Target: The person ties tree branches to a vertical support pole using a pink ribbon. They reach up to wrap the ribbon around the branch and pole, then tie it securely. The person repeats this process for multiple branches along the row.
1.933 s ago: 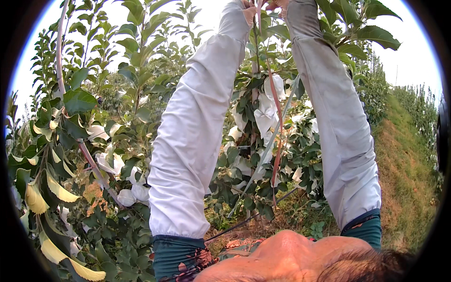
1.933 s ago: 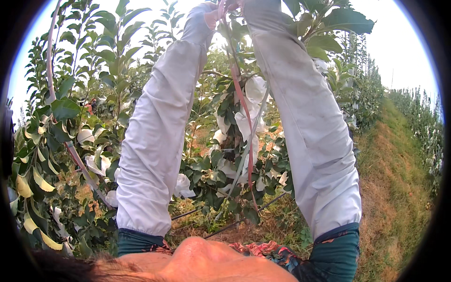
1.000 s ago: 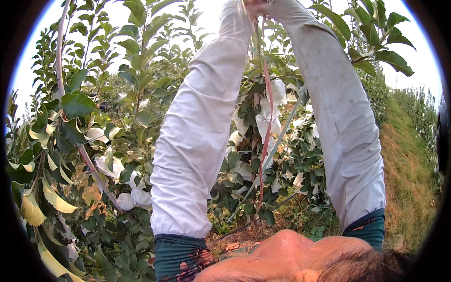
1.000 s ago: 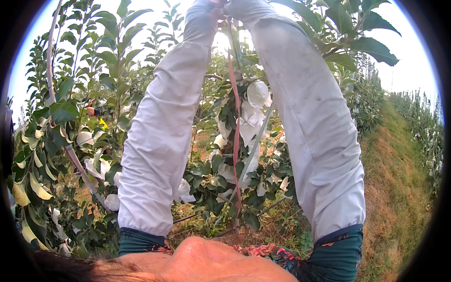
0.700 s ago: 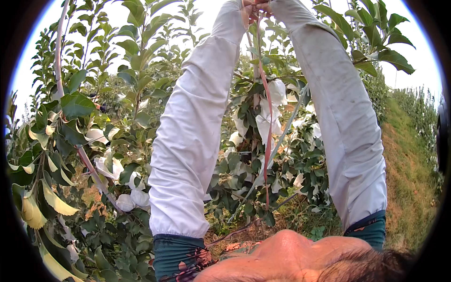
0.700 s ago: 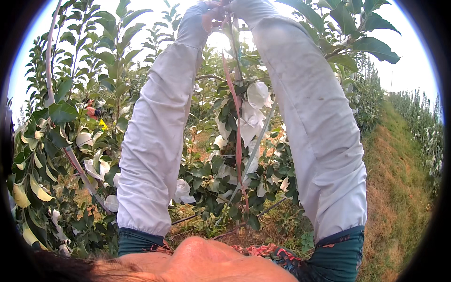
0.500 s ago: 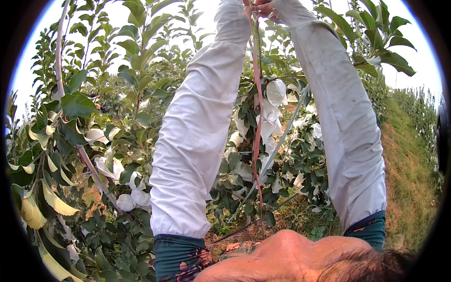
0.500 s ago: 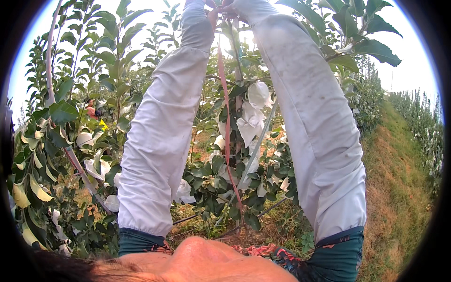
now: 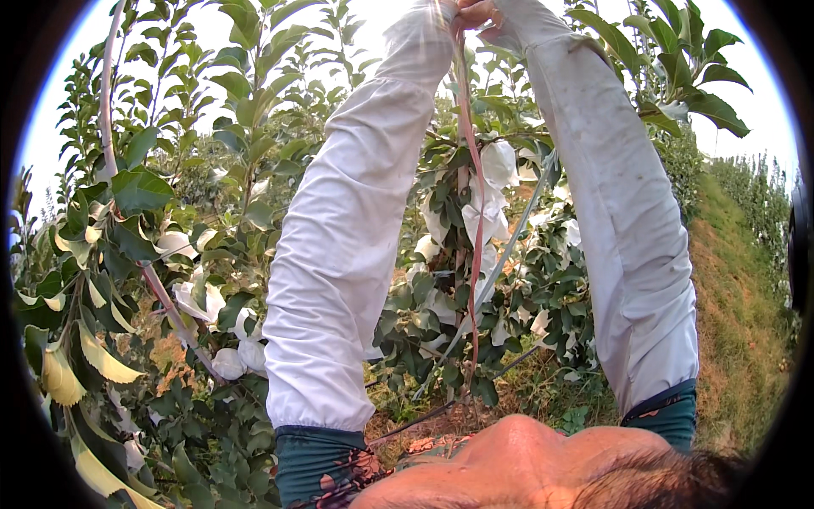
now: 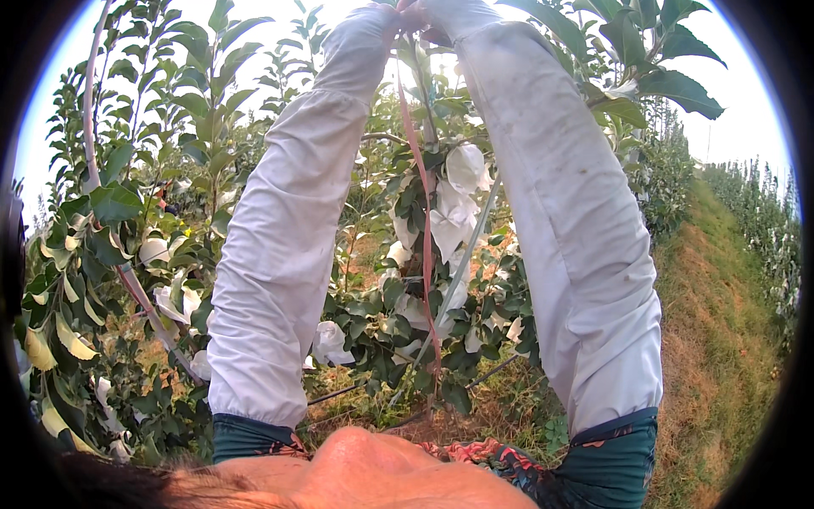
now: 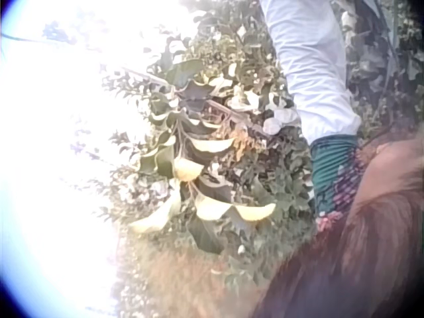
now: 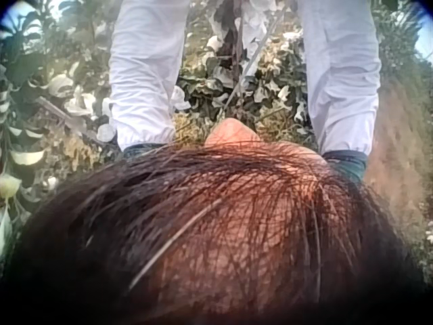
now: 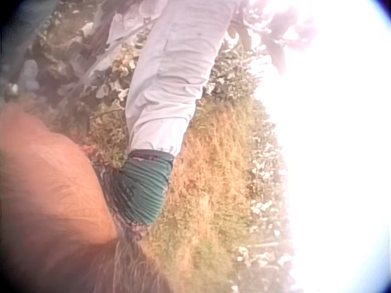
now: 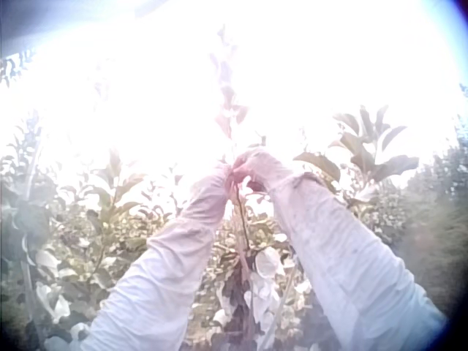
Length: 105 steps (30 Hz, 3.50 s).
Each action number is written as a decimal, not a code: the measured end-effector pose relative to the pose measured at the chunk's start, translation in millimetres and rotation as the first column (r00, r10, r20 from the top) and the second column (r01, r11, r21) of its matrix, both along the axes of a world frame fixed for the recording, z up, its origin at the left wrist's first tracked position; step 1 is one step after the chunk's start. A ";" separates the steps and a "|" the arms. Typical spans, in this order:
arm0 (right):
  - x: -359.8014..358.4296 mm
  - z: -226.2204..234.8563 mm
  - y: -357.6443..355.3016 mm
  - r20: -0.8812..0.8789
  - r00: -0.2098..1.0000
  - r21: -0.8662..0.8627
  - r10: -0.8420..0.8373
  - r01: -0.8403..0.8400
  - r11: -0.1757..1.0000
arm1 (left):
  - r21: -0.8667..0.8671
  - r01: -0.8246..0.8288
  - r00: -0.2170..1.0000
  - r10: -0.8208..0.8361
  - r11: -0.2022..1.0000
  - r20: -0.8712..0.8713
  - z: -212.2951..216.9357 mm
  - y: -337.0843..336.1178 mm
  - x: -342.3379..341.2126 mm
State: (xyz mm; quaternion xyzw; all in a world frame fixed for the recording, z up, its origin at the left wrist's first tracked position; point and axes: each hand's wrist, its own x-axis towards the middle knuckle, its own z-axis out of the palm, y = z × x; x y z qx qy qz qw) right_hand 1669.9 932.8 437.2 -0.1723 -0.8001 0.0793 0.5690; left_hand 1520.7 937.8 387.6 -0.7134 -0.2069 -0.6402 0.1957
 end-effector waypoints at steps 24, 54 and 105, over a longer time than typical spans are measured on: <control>-27.0 -19.7 7.1 -0.140 0.989 0.154 -0.043 0.065 0.986 | -0.226 0.450 0.889 -0.456 0.864 0.030 -47.1 -9.2 -11.1; -32.9 -40.1 3.6 -0.210 0.934 -0.218 0.288 -0.332 0.918 | -0.281 0.757 0.648 -0.623 0.590 0.438 -103.0 -41.6 -1.0; -14.7 -64.7 -75.7 0.098 0.882 0.378 -0.460 0.395 0.838 | -0.423 0.480 0.822 -0.226 0.769 0.523 -251.5 -116.9 -29.7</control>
